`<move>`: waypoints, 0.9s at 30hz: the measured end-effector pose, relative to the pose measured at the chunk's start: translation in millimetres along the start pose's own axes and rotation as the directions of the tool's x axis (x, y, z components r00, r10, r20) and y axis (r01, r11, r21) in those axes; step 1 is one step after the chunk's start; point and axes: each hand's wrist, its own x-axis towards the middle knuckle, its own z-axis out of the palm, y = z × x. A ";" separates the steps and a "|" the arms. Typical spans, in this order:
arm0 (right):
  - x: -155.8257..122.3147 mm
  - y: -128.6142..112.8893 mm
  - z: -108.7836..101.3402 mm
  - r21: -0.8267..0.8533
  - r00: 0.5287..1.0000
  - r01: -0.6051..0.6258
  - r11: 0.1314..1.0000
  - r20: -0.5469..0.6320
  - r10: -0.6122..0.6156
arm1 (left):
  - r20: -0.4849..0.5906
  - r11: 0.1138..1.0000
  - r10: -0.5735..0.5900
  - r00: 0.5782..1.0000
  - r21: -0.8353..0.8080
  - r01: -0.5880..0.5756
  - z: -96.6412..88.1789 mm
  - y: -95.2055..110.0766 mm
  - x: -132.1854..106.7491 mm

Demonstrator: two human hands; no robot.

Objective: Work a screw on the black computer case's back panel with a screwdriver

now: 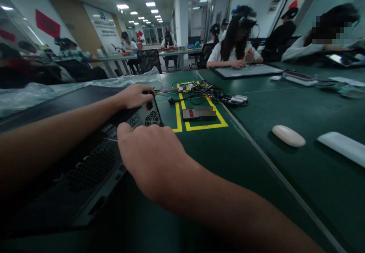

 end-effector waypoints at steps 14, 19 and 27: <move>-0.9 -2.8 -3.8 -0.087 0.998 -0.038 0.995 0.049 0.043 | 0.023 1.000 0.015 1.000 -0.013 -0.015 -0.2 -1.1 1.5; -1.9 -4.0 -4.3 -0.044 0.997 -0.045 0.998 0.060 0.048 | 0.013 0.999 0.014 1.000 -0.036 -0.013 0.7 -2.6 2.1; -2.2 -6.6 -6.9 -0.008 0.994 -0.016 1.000 0.110 0.017 | 0.016 0.999 0.013 1.000 -0.036 -0.012 -0.7 -0.9 -0.1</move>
